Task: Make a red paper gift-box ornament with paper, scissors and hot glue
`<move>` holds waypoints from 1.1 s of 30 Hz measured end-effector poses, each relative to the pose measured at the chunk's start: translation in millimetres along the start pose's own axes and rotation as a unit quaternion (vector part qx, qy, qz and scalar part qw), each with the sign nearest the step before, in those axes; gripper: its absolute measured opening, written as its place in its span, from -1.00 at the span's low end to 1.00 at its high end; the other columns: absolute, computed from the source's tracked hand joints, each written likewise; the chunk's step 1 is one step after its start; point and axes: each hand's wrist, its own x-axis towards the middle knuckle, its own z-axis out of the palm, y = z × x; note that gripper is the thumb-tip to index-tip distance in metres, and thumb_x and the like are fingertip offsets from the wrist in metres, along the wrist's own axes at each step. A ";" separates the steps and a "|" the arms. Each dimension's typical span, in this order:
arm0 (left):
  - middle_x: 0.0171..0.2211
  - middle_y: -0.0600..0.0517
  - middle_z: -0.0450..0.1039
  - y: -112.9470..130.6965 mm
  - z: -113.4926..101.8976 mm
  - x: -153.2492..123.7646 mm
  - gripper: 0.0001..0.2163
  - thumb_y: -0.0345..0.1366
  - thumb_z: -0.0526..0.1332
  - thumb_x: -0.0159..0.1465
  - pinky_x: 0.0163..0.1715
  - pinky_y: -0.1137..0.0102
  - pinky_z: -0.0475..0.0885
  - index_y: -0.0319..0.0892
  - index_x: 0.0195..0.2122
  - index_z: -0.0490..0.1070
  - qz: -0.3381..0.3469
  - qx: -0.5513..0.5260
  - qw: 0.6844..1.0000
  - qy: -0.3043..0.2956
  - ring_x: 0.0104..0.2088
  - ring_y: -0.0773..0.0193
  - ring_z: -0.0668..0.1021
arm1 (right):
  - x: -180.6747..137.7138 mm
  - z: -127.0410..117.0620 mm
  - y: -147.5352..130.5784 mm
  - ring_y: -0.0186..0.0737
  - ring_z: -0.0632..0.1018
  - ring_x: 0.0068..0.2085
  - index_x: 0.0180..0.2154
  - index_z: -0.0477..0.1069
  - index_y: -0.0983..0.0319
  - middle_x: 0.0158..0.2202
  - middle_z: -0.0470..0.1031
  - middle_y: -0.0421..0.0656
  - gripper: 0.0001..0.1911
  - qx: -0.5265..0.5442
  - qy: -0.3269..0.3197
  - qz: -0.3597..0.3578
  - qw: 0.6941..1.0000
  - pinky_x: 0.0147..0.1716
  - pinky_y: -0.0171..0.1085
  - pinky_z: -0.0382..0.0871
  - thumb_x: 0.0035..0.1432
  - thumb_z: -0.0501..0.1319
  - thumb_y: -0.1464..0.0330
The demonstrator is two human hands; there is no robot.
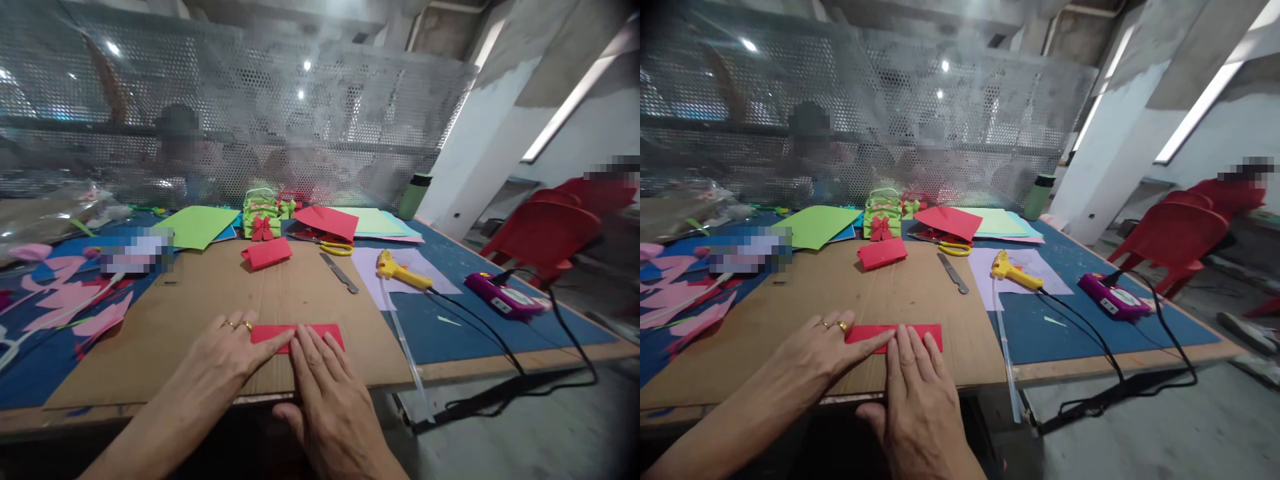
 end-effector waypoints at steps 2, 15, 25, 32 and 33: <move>0.00 -0.18 0.46 -1.0 -2.1 0.2 -0.40 -0.53 0.12 0.33 -0.16 0.23 0.37 0.28 0.28 0.24 0.000 -0.009 1.000 0.001 -0.09 0.02 0.54 | -8.0 -4.3 3.9 0.05 0.42 0.24 0.18 0.36 0.47 0.23 0.39 0.12 -0.43 -0.009 -0.004 0.009 1.000 0.12 0.01 0.44 0.38 0.09 0.14; -0.03 -0.11 0.42 -8.1 -13.7 3.7 -0.48 -0.44 0.12 0.40 -0.14 0.32 0.32 0.26 0.30 0.21 0.002 -0.060 0.998 0.004 -0.13 0.15 0.51 | -10.4 -22.3 28.3 0.20 0.44 0.21 0.19 0.32 0.46 0.20 0.41 0.23 -0.43 -0.033 0.008 0.015 0.999 0.12 0.14 0.43 0.37 0.09 0.15; -0.03 -0.19 0.49 35.1 -31.7 -1.0 -0.55 -0.47 0.11 0.37 -0.12 0.21 0.37 -0.04 0.26 0.31 -0.097 -0.021 0.995 -0.013 -0.07 0.05 0.51 | -6.1 -6.7 22.7 0.17 0.43 0.23 0.20 0.30 0.50 0.22 0.39 0.25 -0.43 0.024 -0.057 -0.035 0.997 0.15 0.14 0.42 0.31 0.21 0.24; 0.00 -0.18 0.50 60.7 -42.5 -5.6 -0.52 -0.25 0.27 0.31 -0.04 0.07 0.41 0.00 0.26 0.33 -0.136 -0.052 0.989 -0.007 0.00 -0.09 0.51 | -8.4 -7.5 23.4 0.14 0.39 0.27 0.25 0.25 0.45 0.24 0.37 0.23 -0.40 0.056 -0.049 -0.022 0.997 0.20 0.16 0.36 0.26 0.25 0.31; 0.00 -0.18 0.50 61.9 -43.3 -5.0 -0.51 -0.16 0.30 0.29 -0.05 0.06 0.42 0.03 0.24 0.36 -0.148 -0.064 0.987 -0.004 0.00 -0.12 0.50 | -8.5 -7.2 23.6 0.14 0.39 0.27 0.25 0.25 0.44 0.24 0.37 0.23 -0.41 0.056 -0.049 -0.024 0.997 0.20 0.16 0.36 0.26 0.25 0.33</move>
